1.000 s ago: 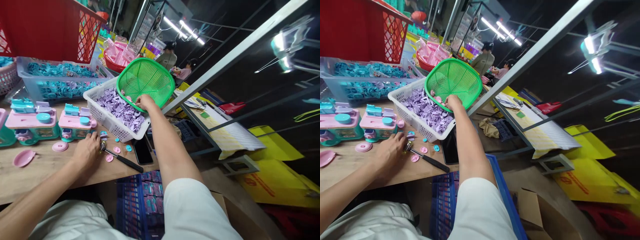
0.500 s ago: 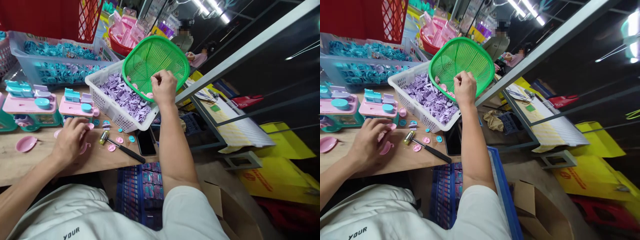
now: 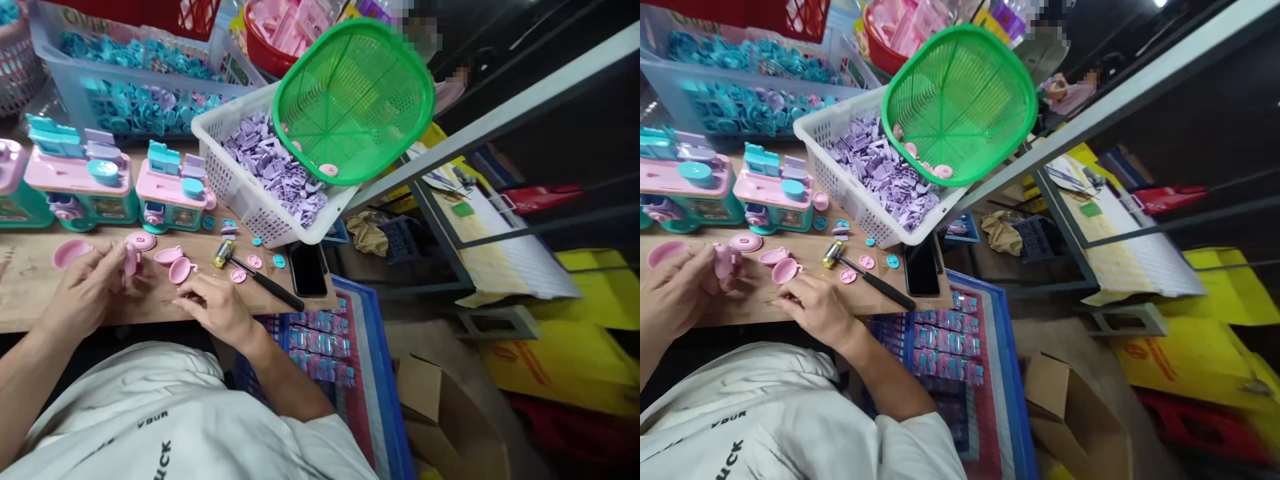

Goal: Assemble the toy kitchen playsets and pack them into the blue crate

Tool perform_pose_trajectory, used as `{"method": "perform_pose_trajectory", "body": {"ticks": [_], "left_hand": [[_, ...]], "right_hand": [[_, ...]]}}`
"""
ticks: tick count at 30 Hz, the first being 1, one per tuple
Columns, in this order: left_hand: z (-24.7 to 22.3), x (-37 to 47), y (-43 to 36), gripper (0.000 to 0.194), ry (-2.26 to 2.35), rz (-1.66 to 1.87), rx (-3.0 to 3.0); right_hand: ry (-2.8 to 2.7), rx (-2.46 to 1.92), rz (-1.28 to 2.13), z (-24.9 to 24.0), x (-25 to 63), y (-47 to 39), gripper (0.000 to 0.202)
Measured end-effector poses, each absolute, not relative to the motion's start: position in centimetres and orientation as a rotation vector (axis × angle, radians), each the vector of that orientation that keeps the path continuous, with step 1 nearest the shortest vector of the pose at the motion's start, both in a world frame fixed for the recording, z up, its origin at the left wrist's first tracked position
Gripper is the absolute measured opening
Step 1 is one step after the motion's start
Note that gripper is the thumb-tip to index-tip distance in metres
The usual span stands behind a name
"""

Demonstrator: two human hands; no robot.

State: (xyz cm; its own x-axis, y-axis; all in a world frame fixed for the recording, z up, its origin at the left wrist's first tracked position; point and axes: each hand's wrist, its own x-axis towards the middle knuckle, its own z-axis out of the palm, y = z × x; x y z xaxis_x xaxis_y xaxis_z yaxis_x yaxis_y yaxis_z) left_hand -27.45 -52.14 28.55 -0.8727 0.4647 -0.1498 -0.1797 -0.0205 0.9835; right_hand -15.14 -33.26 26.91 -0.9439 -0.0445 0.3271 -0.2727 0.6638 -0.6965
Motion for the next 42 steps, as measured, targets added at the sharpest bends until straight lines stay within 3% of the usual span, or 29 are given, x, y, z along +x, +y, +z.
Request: {"method": "perform_pose_trajectory", "body": {"ticks": [5,11,16,32,42], "left_hand": [[29.0,-27.0,-51.0,0.064,1.632,1.966,0.000],[29.1,-25.6,-49.8,0.079,1.626,2.050,0.063],[29.0,-25.0,-50.2,0.051,1.584,1.953,0.189],[28.3,-24.2,-49.6,0.048,1.802,1.980,0.237],[27.2,-23.5,-49.5,0.025,2.201,1.943,0.431]], "right_hand": [[-2.684,0.208,0.981,26.5,-13.9,-32.8,0.009],[-2.416,0.088,1.162,26.8,-13.5,-33.0,0.020],[-2.305,0.037,1.214,26.7,-14.1,-34.2,0.016],[-2.025,-0.168,1.408,25.9,-18.3,-38.0,0.013],[-2.122,-0.195,1.270,25.9,-18.2,-38.4,0.015]]}}
